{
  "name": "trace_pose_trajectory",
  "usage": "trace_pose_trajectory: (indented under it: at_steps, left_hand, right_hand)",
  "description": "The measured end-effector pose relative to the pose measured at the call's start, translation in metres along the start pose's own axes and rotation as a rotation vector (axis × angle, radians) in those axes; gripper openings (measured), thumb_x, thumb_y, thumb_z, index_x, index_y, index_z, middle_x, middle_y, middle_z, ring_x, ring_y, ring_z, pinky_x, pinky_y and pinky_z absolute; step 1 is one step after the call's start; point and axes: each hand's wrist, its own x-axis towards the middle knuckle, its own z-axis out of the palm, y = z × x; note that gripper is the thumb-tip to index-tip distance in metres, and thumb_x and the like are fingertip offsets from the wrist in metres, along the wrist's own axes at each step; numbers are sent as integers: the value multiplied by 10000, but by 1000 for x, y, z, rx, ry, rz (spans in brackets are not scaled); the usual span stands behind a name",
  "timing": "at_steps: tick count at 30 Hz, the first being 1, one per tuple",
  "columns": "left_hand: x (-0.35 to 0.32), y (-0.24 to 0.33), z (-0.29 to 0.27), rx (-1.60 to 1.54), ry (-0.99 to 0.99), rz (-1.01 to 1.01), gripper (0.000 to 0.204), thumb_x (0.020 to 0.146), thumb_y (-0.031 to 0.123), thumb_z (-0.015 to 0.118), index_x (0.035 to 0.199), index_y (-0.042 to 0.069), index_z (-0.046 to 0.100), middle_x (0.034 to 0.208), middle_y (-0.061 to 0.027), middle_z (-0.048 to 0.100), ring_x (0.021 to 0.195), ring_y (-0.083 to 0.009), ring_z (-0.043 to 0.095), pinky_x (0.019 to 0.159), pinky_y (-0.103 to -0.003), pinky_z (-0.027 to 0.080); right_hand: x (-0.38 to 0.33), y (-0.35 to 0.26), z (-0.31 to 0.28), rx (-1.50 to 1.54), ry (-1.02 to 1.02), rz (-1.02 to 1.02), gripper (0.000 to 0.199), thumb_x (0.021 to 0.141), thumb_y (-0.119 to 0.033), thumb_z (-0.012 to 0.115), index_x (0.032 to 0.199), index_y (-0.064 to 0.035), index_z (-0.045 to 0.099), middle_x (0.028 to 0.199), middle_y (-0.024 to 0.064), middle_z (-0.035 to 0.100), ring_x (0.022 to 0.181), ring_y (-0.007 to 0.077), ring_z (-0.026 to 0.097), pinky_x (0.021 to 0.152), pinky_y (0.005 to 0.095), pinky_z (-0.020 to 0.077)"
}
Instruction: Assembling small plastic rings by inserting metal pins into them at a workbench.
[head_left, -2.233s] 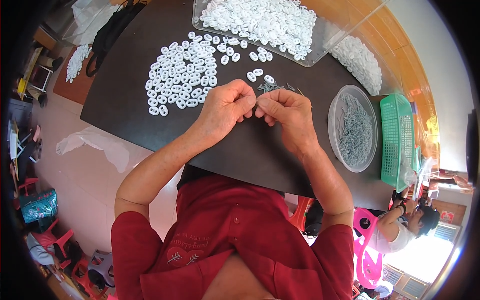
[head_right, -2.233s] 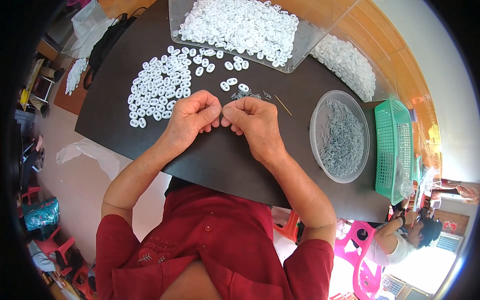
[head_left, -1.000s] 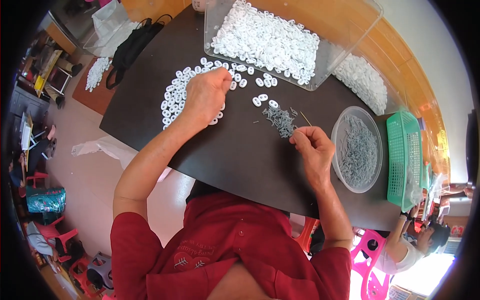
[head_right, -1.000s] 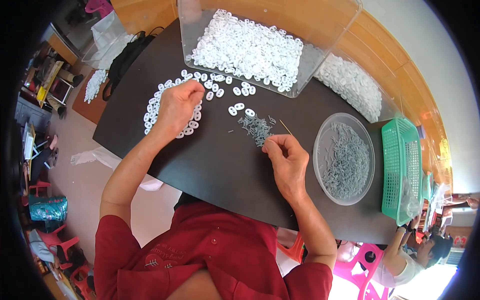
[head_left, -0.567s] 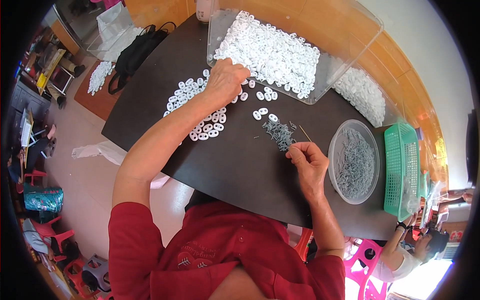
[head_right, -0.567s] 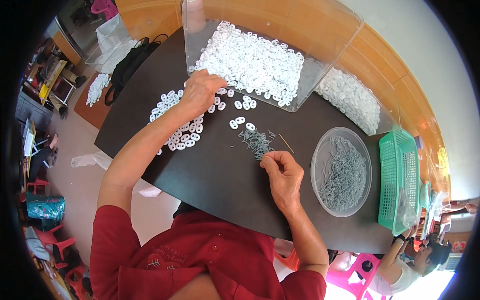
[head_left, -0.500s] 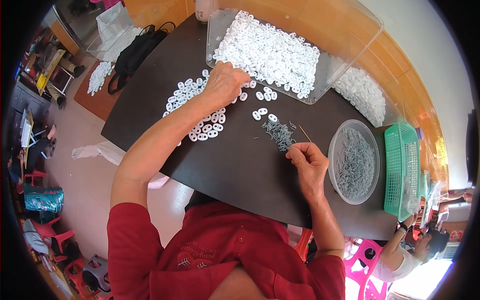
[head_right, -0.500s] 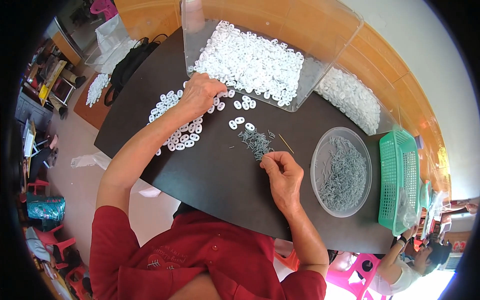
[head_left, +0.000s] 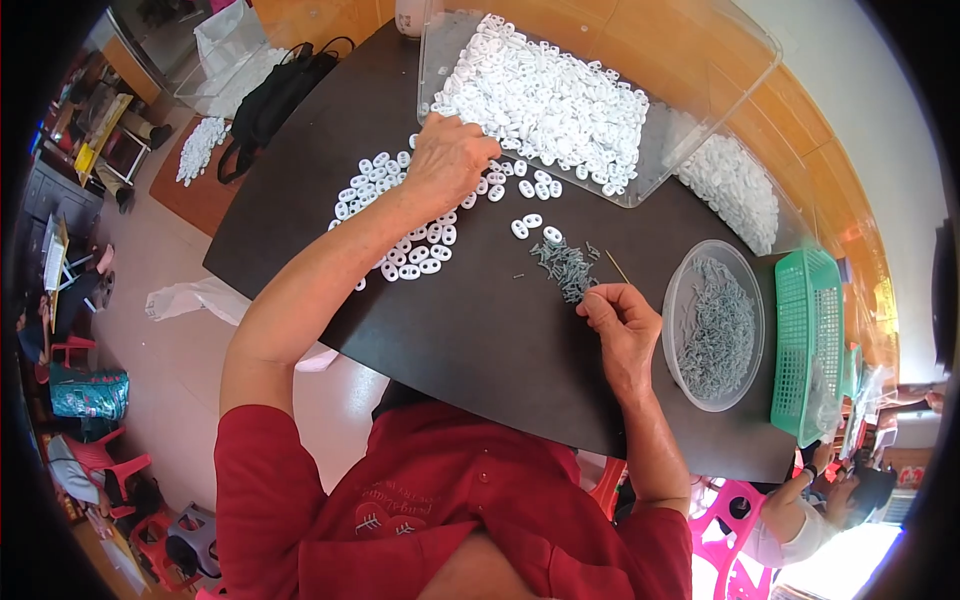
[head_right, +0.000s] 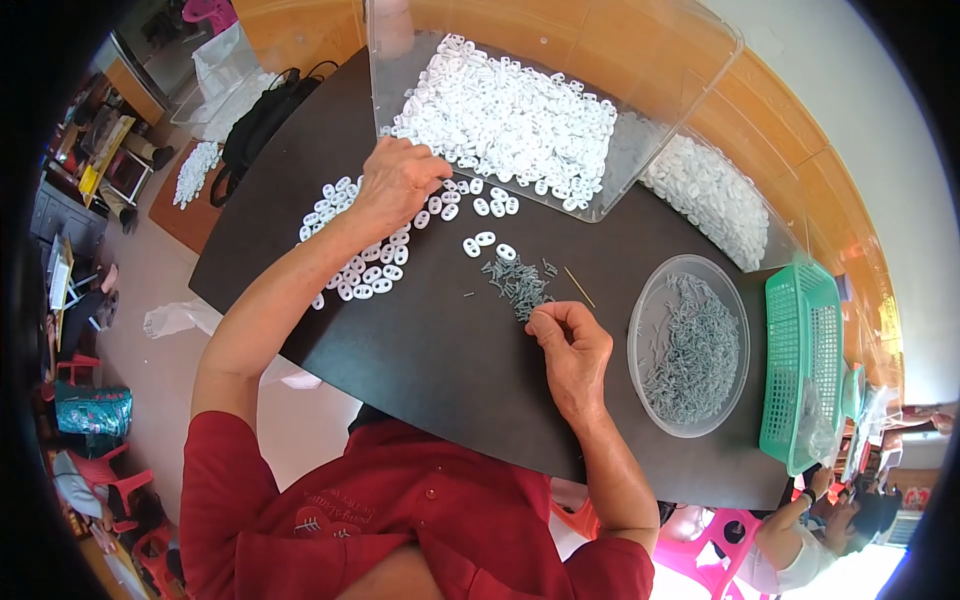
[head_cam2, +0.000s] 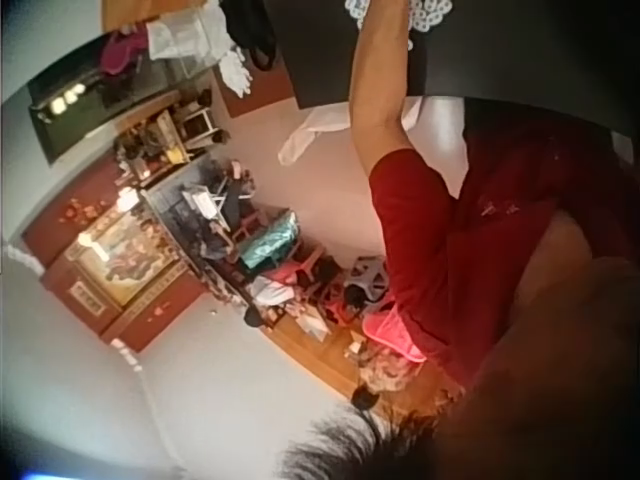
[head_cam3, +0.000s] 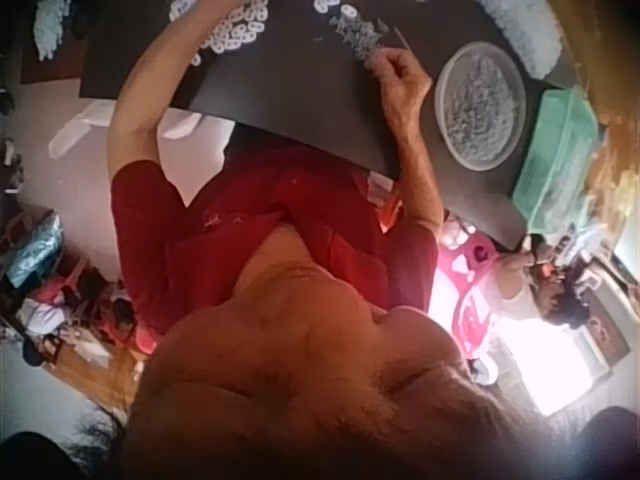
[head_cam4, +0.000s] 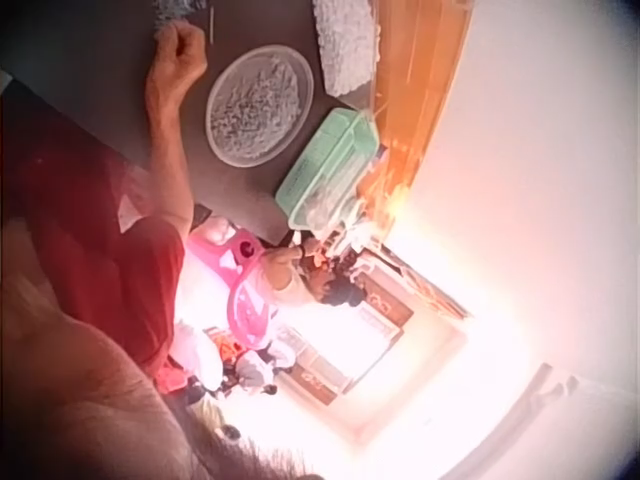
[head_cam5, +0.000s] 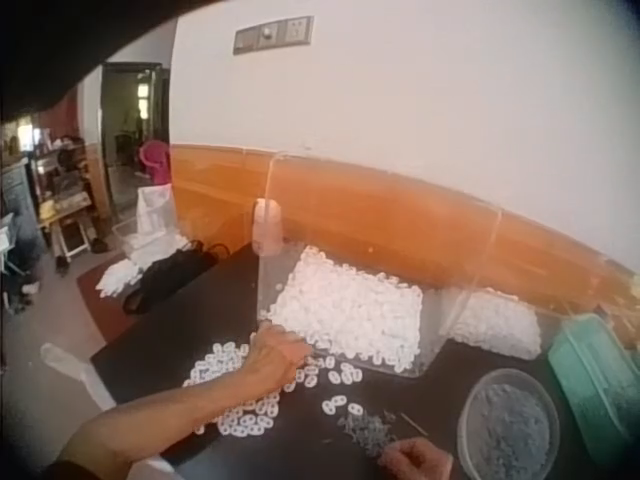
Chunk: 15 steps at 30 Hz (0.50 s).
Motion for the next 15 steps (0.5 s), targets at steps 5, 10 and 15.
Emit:
trace_pose_trajectory:
  at_steps: [5, 10, 15]
  left_hand:
    - [11, 1, 9, 113, -105, 99, 55, 670, 36, 592, 655, 84, 613, 659, -48, 557, 708, -230, 531, 727, -362, 360]
    - [15, 3, 8, 185, -168, 204, 61, 646, 12, 589, 617, 62, 569, 666, -82, 545, 707, -238, 530, 707, -363, 364]
    - [15, 6, 7, 176, -234, 159, 51, 663, 6, 584, 644, 52, 574, 685, -99, 558, 737, -261, 542, 719, -378, 365]
  right_hand:
    - [-1, -1, 2, 20, 2, 13, 108, 835, -74, 606, 863, 30, 610, 740, 45, 621, 661, 75, 531, 609, 197, 424]
    - [-1, 2, 2, 19, -18, 12, 101, 834, -66, 600, 861, 31, 609, 748, 43, 622, 667, 76, 535, 612, 200, 424]
    - [-3, 4, 3, -4, -30, 19, 99, 833, -63, 601, 861, 31, 610, 750, 44, 621, 672, 77, 537, 614, 204, 426]
